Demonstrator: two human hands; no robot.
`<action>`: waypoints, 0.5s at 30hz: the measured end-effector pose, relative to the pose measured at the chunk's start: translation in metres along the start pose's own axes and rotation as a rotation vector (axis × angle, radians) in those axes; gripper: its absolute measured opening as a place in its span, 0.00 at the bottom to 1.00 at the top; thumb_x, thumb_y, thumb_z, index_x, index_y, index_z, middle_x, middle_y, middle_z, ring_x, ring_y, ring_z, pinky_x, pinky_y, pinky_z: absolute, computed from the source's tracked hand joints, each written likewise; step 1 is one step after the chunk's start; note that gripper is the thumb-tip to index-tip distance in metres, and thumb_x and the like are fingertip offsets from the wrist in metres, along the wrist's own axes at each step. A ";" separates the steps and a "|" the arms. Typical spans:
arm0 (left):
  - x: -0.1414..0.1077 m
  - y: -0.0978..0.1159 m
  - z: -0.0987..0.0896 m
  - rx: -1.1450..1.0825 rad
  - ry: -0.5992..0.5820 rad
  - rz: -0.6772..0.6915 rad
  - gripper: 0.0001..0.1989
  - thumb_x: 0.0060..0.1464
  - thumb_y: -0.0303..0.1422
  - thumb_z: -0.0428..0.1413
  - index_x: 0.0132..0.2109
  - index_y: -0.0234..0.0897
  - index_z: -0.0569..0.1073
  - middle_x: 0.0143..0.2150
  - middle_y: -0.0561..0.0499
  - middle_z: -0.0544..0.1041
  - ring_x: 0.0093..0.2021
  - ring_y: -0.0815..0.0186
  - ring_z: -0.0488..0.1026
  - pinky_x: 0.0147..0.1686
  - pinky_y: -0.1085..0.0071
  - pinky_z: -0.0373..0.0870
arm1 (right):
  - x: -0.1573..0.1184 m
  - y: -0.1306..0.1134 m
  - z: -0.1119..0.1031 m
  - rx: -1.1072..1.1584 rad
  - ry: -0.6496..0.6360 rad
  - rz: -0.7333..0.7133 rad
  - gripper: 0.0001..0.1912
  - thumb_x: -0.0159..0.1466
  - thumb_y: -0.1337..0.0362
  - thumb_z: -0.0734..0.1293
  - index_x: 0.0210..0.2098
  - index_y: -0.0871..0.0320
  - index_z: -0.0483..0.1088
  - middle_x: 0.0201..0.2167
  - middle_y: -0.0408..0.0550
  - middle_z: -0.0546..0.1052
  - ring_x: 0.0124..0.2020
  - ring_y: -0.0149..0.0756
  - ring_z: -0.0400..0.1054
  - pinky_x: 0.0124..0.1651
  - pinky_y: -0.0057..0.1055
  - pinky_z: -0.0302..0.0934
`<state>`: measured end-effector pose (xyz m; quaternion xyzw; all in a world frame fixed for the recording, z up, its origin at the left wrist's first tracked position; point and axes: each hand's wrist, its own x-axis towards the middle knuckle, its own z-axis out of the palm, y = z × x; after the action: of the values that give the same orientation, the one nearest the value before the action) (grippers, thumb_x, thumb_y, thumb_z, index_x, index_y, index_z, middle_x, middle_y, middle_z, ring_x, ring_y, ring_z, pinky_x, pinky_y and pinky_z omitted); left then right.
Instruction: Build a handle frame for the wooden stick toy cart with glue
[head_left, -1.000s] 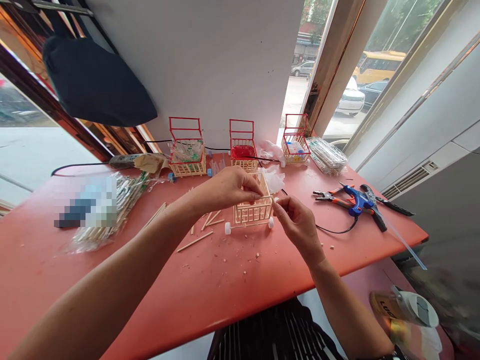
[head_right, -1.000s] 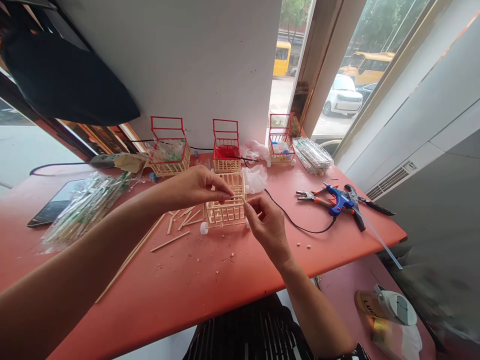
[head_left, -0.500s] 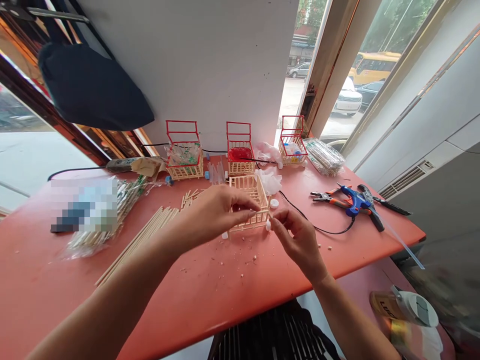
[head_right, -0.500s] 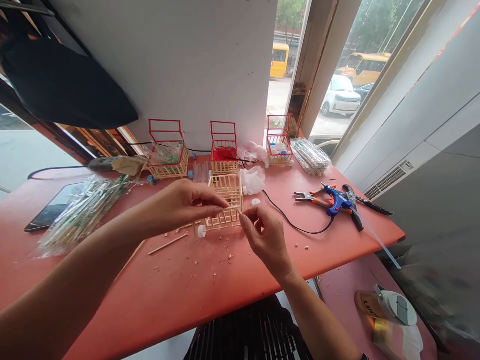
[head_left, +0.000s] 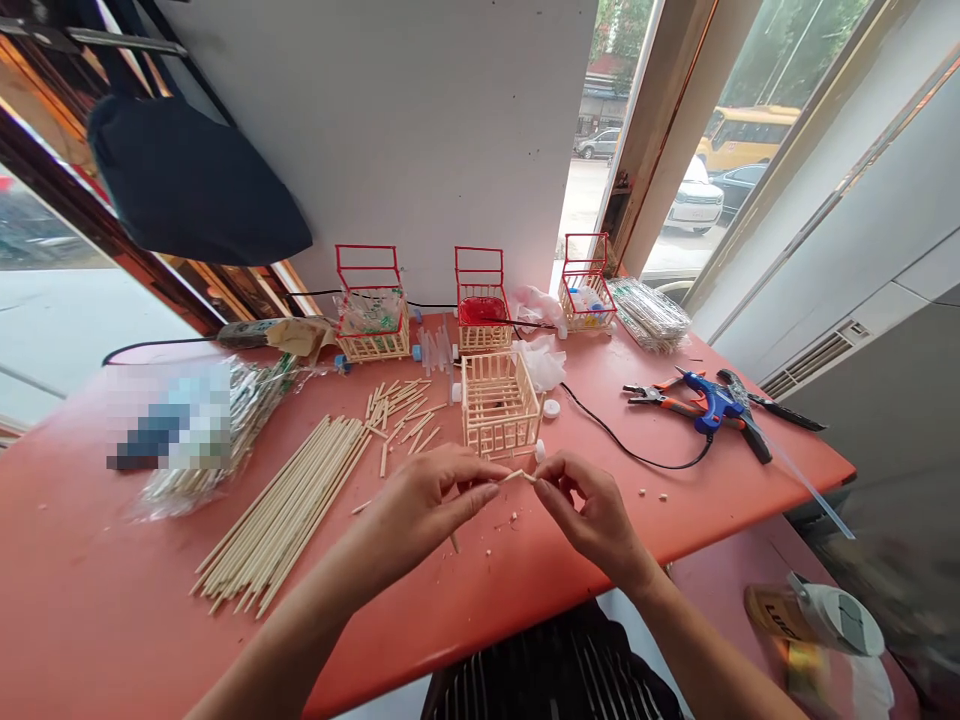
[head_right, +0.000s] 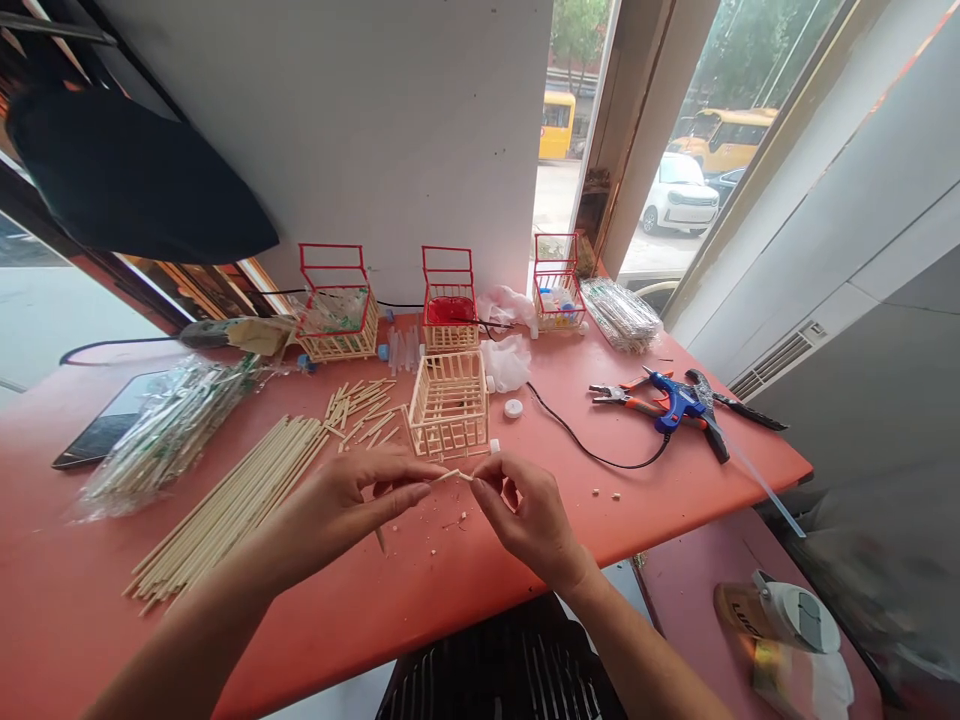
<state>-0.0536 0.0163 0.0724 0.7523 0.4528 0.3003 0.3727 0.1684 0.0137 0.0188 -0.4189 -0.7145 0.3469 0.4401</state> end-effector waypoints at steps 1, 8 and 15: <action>0.000 -0.004 0.004 -0.027 -0.001 -0.013 0.10 0.60 0.35 0.59 0.45 0.43 0.84 0.38 0.50 0.85 0.36 0.63 0.77 0.37 0.71 0.70 | -0.001 0.003 0.001 -0.001 -0.004 0.009 0.06 0.69 0.65 0.65 0.34 0.58 0.70 0.28 0.42 0.72 0.26 0.28 0.61 0.29 0.26 0.56; -0.001 -0.019 0.020 -0.141 0.037 -0.043 0.10 0.61 0.34 0.58 0.44 0.42 0.84 0.41 0.49 0.86 0.40 0.59 0.80 0.40 0.69 0.72 | -0.005 0.011 0.004 0.000 -0.015 0.065 0.08 0.70 0.64 0.64 0.34 0.57 0.70 0.28 0.42 0.72 0.27 0.29 0.61 0.31 0.27 0.56; -0.001 -0.026 0.024 -0.172 0.092 -0.066 0.10 0.58 0.31 0.59 0.43 0.44 0.85 0.41 0.50 0.86 0.41 0.60 0.81 0.42 0.68 0.74 | -0.006 0.016 0.007 0.034 -0.028 0.110 0.08 0.70 0.63 0.64 0.35 0.58 0.70 0.29 0.43 0.72 0.29 0.31 0.62 0.33 0.28 0.58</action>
<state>-0.0466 0.0169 0.0373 0.6879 0.4664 0.3597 0.4242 0.1678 0.0142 0.0006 -0.4452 -0.6904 0.3886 0.4174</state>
